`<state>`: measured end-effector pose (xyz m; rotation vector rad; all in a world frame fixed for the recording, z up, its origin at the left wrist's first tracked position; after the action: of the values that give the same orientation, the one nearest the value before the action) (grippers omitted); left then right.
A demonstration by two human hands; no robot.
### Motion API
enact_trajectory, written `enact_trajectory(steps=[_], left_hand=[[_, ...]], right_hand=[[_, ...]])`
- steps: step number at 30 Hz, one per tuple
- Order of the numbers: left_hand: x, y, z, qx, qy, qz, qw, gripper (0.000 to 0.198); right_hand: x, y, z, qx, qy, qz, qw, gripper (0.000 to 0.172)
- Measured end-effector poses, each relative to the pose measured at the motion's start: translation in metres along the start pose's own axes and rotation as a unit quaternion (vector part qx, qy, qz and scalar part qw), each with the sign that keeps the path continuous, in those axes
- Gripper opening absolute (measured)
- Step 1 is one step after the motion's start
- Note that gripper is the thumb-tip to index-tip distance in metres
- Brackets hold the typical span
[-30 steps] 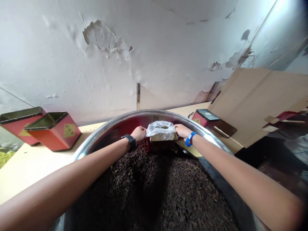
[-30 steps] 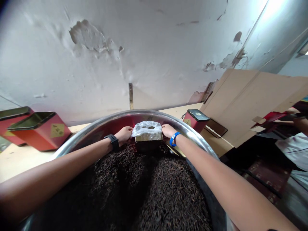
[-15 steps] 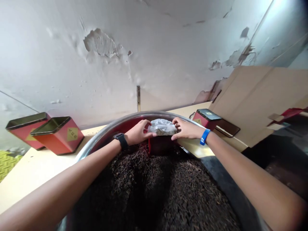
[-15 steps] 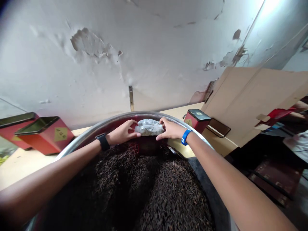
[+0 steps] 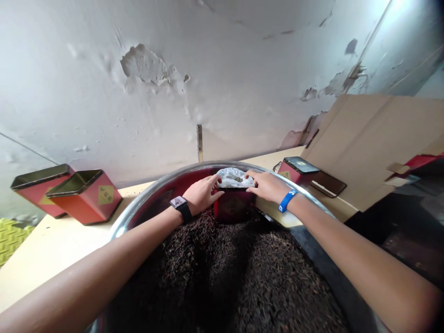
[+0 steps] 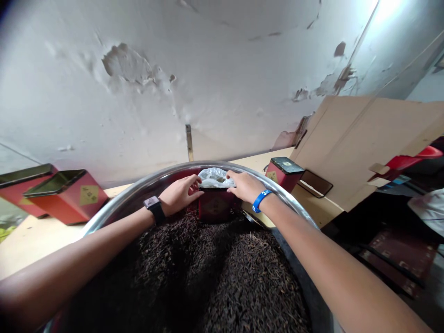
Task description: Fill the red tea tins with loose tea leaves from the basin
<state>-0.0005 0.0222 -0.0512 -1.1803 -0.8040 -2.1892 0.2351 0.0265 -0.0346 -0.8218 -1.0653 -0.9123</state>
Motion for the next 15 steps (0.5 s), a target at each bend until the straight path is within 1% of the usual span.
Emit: enact_trajectory(steps=[1, 2, 4, 7, 9, 12, 15], left_hand=[[-0.001, -0.001, 0.0, 0.005, 0.007, 0.0, 1.0, 0.031], [-0.003, -0.002, 0.0, 0.006, 0.013, 0.002, 1.0, 0.035], [-0.005, -0.004, 0.0, 0.0, 0.027, 0.006, 1.0, 0.032], [-0.007, -0.006, 0.0, -0.022, 0.042, -0.006, 0.999, 0.021], [-0.006, -0.004, 0.001, -0.036, 0.037, -0.014, 0.999, 0.015], [-0.004, 0.001, 0.0, -0.05, 0.022, 0.004, 0.998, 0.014], [-0.002, 0.009, -0.002, -0.058, 0.008, 0.061, 0.996, 0.017]], right_hand=[[0.0, 0.0, 0.0, 0.005, -0.007, -0.001, 1.0, 0.027], [0.001, 0.0, 0.0, 0.013, -0.017, -0.001, 1.0, 0.02], [0.001, -0.001, 0.0, 0.028, -0.031, -0.004, 0.999, 0.009], [0.001, -0.002, -0.001, 0.026, -0.028, -0.002, 0.999, 0.01], [0.002, -0.004, -0.002, 0.012, -0.014, 0.001, 1.0, 0.01], [0.004, -0.011, -0.004, -0.019, -0.004, -0.019, 1.0, 0.011], [0.005, -0.023, -0.009, -0.06, 0.0, -0.066, 0.996, 0.016]])
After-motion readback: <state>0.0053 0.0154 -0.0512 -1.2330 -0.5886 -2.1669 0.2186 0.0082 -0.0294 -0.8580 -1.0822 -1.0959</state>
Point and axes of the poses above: each hand's wrist, its own z-axis towards the middle knuckle, its own x-axis out of the back of the hand, y = z × x, the point moved 1 cm from there along z, towards the middle knuckle, and after that the axes turned 1 degree about -y, right-handed, at the moved point
